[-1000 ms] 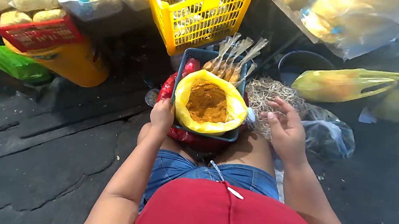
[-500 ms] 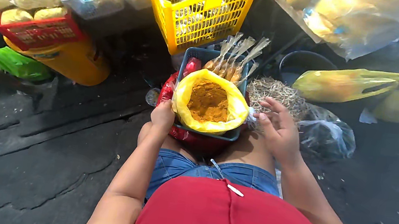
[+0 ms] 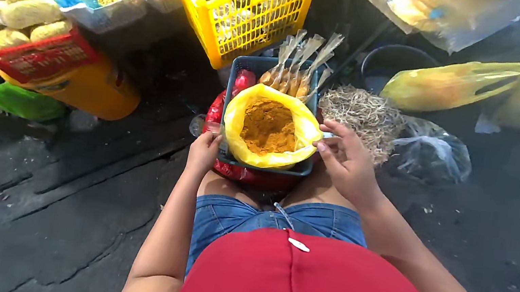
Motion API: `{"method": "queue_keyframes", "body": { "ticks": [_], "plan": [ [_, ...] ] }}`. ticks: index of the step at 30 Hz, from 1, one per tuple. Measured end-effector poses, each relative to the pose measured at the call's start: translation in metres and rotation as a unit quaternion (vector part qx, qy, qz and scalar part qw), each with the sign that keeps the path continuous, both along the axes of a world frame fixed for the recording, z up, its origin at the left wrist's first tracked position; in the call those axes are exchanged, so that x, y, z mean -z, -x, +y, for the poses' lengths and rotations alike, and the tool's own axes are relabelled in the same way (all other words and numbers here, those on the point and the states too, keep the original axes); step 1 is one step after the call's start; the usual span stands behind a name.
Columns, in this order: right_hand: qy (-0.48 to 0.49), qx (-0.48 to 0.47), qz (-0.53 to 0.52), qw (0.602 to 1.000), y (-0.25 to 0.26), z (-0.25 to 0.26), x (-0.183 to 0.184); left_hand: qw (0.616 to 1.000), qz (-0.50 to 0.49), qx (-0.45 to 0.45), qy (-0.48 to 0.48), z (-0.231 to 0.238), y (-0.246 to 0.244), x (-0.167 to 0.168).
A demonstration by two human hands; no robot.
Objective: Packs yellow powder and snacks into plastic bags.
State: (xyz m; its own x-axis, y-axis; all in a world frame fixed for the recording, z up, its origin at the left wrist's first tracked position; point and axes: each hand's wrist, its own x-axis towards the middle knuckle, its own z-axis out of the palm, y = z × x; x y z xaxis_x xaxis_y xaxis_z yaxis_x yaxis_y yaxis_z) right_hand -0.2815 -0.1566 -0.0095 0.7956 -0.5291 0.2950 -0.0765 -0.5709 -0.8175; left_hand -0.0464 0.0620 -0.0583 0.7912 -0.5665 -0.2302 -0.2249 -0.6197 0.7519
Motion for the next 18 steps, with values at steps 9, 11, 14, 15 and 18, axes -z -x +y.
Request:
{"method": "queue_keyframes", "body": {
  "ticks": [9, 11, 14, 15, 18],
  "plan": [
    [0.132, -0.064, -0.045, 0.988, -0.005, 0.013, -0.022, 0.937, -0.028, 0.049, 0.346, 0.013, 0.004, -0.024],
    [0.174, -0.129, -0.073, 0.974, -0.016, 0.022, -0.032, 0.932, -0.054, 0.147, 0.328, 0.011, 0.015, -0.046],
    [0.175, -0.235, -0.034, 0.955, -0.035, 0.038, -0.04, 0.911, -0.06, 0.31, 0.266, -0.003, 0.042, -0.074],
    [0.143, -0.259, 0.008, 0.955, -0.04, 0.04, -0.042, 0.905, -0.051, 0.334, 0.26, -0.009, 0.049, -0.079],
    [0.019, -0.273, 0.115, 0.955, -0.044, 0.029, -0.038, 0.937, -0.03, 0.278, 0.209, -0.01, 0.05, -0.081]
  ]
}}
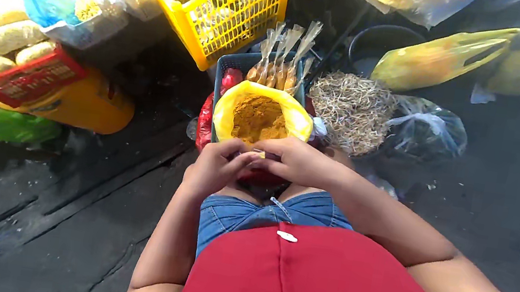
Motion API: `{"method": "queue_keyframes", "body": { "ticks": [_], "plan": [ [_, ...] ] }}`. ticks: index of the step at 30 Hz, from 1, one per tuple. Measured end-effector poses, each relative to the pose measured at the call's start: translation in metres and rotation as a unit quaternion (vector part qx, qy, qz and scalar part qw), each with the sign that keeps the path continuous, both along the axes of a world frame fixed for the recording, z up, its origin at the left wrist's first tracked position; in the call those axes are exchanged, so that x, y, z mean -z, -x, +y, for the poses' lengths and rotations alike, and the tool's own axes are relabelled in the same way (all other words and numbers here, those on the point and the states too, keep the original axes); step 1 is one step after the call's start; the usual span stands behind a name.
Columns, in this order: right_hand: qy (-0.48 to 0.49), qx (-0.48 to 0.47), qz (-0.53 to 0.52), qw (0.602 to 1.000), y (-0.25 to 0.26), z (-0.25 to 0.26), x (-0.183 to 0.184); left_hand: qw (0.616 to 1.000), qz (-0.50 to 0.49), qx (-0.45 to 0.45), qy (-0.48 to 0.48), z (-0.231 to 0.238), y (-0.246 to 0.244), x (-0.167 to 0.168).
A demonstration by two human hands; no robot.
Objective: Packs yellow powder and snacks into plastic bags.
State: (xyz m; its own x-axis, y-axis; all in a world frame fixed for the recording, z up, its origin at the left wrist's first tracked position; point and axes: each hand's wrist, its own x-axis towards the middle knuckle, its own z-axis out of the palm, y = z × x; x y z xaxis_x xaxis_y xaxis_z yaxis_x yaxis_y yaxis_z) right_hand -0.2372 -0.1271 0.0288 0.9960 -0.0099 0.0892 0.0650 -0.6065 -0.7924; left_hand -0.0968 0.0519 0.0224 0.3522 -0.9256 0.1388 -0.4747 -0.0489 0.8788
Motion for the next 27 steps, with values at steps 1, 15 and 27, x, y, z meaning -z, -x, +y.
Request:
{"method": "queue_keyframes", "body": {
  "ticks": [1, 15, 27],
  "plan": [
    [-0.021, 0.018, 0.017, 0.999, 0.005, -0.007, 0.003, 0.999, 0.011, -0.019, -0.039, 0.004, -0.005, 0.0],
    [0.0, 0.021, 0.212, 0.977, 0.068, -0.043, 0.012, 0.991, 0.086, -0.104, -0.001, -0.012, 0.0, 0.017],
    [-0.379, 0.266, -0.017, 0.886, 0.025, 0.005, 0.025, 0.99, 0.111, -0.008, -0.091, -0.034, 0.033, 0.025]
  ]
}}
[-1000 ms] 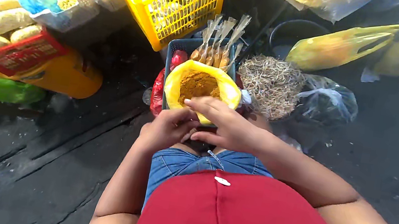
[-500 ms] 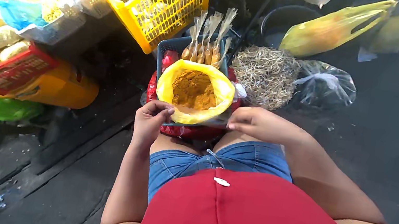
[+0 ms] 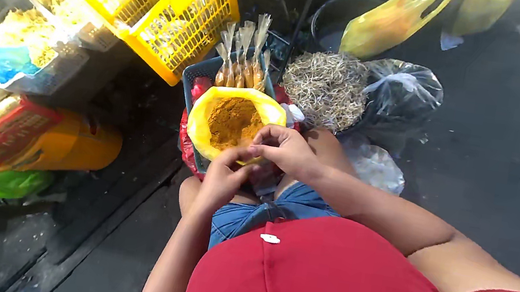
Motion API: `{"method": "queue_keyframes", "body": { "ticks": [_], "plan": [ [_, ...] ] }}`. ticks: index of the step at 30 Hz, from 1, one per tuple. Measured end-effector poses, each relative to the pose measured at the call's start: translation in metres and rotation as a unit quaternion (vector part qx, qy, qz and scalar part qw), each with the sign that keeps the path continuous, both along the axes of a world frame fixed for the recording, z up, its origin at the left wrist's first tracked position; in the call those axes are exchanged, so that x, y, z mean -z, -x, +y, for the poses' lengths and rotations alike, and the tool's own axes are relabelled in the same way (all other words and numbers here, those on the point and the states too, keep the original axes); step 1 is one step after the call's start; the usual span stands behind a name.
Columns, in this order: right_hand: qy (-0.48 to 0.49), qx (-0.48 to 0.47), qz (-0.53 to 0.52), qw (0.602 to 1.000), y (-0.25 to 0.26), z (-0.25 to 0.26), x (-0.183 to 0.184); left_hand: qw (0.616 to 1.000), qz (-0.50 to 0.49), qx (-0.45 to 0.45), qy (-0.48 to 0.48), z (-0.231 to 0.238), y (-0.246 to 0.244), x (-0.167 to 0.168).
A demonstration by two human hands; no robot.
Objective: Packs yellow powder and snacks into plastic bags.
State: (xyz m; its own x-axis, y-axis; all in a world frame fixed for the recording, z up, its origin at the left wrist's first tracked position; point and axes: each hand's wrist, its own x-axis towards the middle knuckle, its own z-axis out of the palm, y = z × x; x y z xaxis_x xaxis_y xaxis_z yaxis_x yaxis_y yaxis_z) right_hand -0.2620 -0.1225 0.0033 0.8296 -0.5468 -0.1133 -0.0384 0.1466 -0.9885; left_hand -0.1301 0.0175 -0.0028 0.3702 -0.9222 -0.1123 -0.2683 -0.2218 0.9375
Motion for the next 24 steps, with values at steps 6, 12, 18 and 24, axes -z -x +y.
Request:
{"method": "queue_keyframes", "body": {
  "ticks": [6, 12, 18, 24],
  "plan": [
    [-0.057, 0.016, -0.006, 0.998, 0.002, -0.004, -0.001, 0.998, -0.045, 0.047, 0.015, 0.003, 0.019, 0.022],
    [0.052, 0.011, -0.038, 0.998, 0.012, -0.015, -0.016, 0.999, 0.011, 0.016, -0.045, 0.002, 0.012, 0.01],
    [0.072, -0.031, -0.062, 0.995, 0.016, -0.017, -0.021, 0.996, 0.079, -0.003, -0.046, 0.007, 0.006, 0.003],
    [0.117, -0.041, -0.053, 0.991, 0.011, -0.004, -0.019, 0.998, -0.04, 0.038, 0.008, -0.002, 0.0, -0.005]
  ]
}}
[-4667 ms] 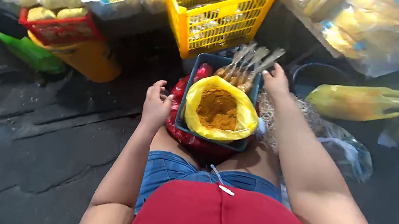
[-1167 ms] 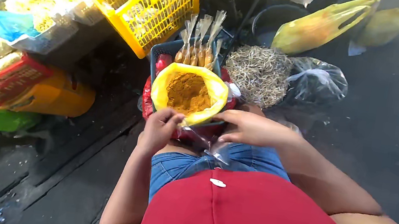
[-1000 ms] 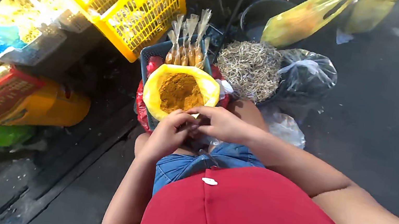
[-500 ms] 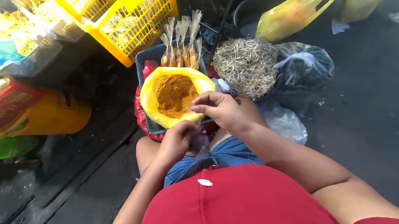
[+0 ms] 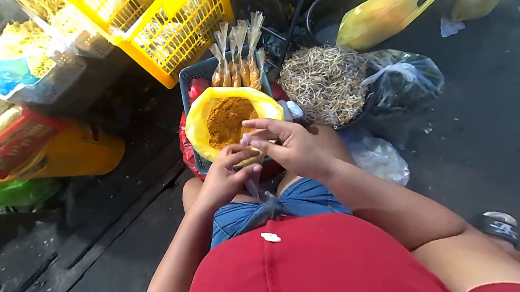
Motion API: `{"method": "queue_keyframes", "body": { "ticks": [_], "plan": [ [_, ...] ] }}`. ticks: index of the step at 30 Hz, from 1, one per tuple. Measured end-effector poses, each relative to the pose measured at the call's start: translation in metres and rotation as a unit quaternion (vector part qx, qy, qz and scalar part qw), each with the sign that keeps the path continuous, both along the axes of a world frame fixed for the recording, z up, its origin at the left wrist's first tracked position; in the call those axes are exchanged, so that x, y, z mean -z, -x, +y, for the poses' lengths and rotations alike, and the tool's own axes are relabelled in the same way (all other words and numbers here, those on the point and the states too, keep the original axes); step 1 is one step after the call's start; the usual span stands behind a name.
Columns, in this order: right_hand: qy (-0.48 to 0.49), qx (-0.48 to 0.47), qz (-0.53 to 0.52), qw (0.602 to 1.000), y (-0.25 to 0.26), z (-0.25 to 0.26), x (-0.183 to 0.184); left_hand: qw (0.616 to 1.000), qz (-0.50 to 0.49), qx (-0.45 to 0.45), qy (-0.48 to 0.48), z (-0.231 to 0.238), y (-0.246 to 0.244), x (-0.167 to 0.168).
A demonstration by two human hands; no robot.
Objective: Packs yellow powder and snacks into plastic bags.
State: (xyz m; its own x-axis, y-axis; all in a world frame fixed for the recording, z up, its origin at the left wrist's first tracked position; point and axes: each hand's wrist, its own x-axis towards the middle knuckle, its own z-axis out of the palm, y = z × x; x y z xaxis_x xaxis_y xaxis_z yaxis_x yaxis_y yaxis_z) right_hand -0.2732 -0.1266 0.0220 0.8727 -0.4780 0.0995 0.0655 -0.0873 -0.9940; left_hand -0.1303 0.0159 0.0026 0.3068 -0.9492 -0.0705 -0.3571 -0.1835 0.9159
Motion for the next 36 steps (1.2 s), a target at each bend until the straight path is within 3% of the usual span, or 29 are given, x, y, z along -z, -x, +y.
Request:
{"method": "queue_keyframes", "body": {
  "ticks": [4, 6, 9, 13, 17, 19, 24, 27, 31, 36],
  "plan": [
    [0.006, 0.025, -0.021, 0.999, -0.006, -0.001, 0.002, 0.991, -0.083, 0.048, 0.095, -0.008, 0.007, -0.001],
    [-0.016, 0.095, -0.06, 0.994, -0.008, -0.021, -0.001, 0.976, -0.156, 0.127, 0.079, -0.004, 0.011, -0.001],
    [-0.061, 0.2, -0.087, 0.974, -0.001, -0.055, -0.01, 0.97, -0.138, 0.201, -0.008, 0.01, 0.013, 0.007],
    [-0.012, 0.214, -0.076, 0.974, 0.005, -0.051, -0.011, 0.983, -0.053, 0.156, -0.081, 0.015, 0.001, 0.007],
    [0.0, 0.118, -0.046, 0.992, -0.005, -0.009, -0.002, 0.999, 0.027, 0.01, 0.025, -0.002, 0.005, 0.008],
    [-0.013, 0.105, -0.071, 0.992, -0.011, -0.006, 0.003, 0.998, 0.039, -0.017, 0.05, -0.003, 0.005, 0.011],
    [-0.055, 0.195, -0.092, 0.975, -0.006, -0.042, -0.001, 0.972, -0.003, 0.194, -0.131, 0.022, -0.008, 0.006],
    [-0.118, 0.207, -0.095, 0.967, -0.001, -0.046, 0.0, 0.969, 0.046, 0.212, -0.119, 0.029, -0.013, 0.016],
    [-0.195, 0.111, -0.076, 0.971, 0.0, -0.031, 0.009, 0.965, 0.09, 0.233, -0.086, 0.03, -0.019, 0.021],
    [-0.153, 0.135, -0.045, 0.978, -0.006, -0.034, 0.009, 0.946, 0.071, 0.298, -0.107, 0.039, -0.033, 0.02]
  ]
}}
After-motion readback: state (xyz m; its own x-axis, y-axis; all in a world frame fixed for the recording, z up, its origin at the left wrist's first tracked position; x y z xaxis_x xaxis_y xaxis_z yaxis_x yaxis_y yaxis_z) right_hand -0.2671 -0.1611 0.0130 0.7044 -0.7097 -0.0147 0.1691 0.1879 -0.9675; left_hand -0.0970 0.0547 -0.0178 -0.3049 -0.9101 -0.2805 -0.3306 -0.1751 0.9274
